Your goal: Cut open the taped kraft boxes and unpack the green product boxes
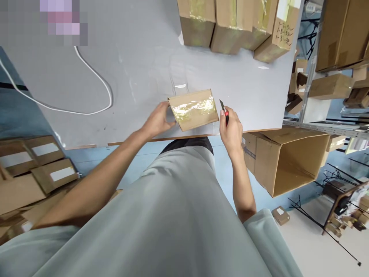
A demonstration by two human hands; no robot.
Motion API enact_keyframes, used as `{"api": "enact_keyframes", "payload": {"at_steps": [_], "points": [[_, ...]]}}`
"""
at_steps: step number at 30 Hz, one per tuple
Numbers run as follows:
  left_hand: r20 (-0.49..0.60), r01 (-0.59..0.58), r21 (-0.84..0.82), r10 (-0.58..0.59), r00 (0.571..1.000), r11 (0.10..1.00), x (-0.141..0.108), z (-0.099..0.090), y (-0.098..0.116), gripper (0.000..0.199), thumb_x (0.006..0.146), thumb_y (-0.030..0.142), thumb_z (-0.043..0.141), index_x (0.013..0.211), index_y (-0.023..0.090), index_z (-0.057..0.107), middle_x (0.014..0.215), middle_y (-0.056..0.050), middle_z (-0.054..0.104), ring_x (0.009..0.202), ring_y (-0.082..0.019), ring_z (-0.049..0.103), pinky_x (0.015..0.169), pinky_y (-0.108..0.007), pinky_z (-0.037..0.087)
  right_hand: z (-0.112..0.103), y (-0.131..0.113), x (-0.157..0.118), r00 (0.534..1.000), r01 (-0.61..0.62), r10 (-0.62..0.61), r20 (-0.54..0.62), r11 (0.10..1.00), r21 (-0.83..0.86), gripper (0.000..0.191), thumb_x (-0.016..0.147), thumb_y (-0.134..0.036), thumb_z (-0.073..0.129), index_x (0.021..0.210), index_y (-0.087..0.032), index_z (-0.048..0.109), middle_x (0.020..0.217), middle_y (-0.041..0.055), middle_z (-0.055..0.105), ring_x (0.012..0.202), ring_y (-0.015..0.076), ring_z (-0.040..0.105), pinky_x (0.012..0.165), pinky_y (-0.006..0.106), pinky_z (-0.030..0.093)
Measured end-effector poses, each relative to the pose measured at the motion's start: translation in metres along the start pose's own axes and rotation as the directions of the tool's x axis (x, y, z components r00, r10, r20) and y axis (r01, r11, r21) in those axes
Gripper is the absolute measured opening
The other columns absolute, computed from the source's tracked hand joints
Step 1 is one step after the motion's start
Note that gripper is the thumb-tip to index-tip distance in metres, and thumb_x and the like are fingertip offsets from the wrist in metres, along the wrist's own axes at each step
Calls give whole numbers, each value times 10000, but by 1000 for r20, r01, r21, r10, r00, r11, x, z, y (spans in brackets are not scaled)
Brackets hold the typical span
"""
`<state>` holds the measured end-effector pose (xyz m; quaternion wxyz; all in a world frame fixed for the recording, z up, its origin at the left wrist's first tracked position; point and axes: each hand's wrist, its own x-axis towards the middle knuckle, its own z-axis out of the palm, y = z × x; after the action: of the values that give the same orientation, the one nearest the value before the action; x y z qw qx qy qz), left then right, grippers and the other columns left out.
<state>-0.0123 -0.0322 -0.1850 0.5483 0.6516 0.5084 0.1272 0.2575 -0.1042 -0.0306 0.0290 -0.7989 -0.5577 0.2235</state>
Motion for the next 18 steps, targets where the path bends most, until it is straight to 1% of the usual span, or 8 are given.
{"api": "enact_keyframes", "payload": {"at_steps": [1,3,4,6,8,11,15,18], "points": [[-77,-9,-17,8,997,1000,-5,-9,4,1035,816,942,613,1484,153,660,1452,-134,742,1521,-367,599,1104,-502,502,-1,-3,-7,1000,-24,24,9,999,23,559,1230,-482,178,1513,-242,596,1174,153,772,1066,309,749,925,395,561],[-214,-21,-61,7,977,998,-12,-23,21,647,944,731,648,1405,284,725,1467,-88,759,1367,-316,711,1066,-475,591,-1,-12,-20,996,-73,67,66,993,90,503,1214,-445,211,1525,-254,556,1128,119,778,992,292,760,884,381,565],[-252,-25,-83,4,968,996,-14,-29,31,503,992,652,637,1351,319,752,1433,-63,778,1313,-296,736,1047,-458,619,1,-17,-25,991,-92,79,104,988,126,469,1199,-423,246,1522,-254,542,1111,106,782,963,289,764,868,378,567],[-285,-35,-111,2,959,993,-12,-35,51,352,1027,568,655,1243,329,796,1329,-42,815,1224,-279,764,1022,-448,650,7,-27,-32,981,-96,62,182,978,188,422,1173,-394,316,1501,-245,535,1097,95,793,936,288,774,852,377,573],[-288,-47,-134,7,958,990,-6,-39,64,288,982,539,748,1133,306,825,1221,-48,835,1128,-283,784,1001,-477,669,14,-37,-34,971,-50,-4,240,974,220,394,1173,-396,358,1474,-237,558,1113,99,809,949,291,790,860,375,580],[-235,-53,-173,11,972,984,4,-42,67,291,881,532,879,1033,286,846,1118,-59,841,1047,-302,801,983,-525,685,20,-53,-33,954,45,-93,284,984,173,404,1203,-400,377,1491,-239,610,1179,115,839,1022,306,812,901,375,588],[-158,-45,-206,13,987,978,8,-52,57,367,836,604,931,1045,308,873,1092,-54,850,1085,-332,811,999,-539,700,20,-74,-28,935,92,-88,343,996,3,469,1226,-395,408,1632,-260,602,1277,126,858,1088,329,827,940,378,597],[-138,-59,-216,29,990,975,8,-56,55,393,835,645,935,1040,314,885,1094,-59,851,1103,-336,820,1011,-530,704,20,-87,-24,927,97,-72,367,994,-49,485,1236,-394,415,1665,-270,603,1306,120,859,1097,324,831,973,383,603]]}}
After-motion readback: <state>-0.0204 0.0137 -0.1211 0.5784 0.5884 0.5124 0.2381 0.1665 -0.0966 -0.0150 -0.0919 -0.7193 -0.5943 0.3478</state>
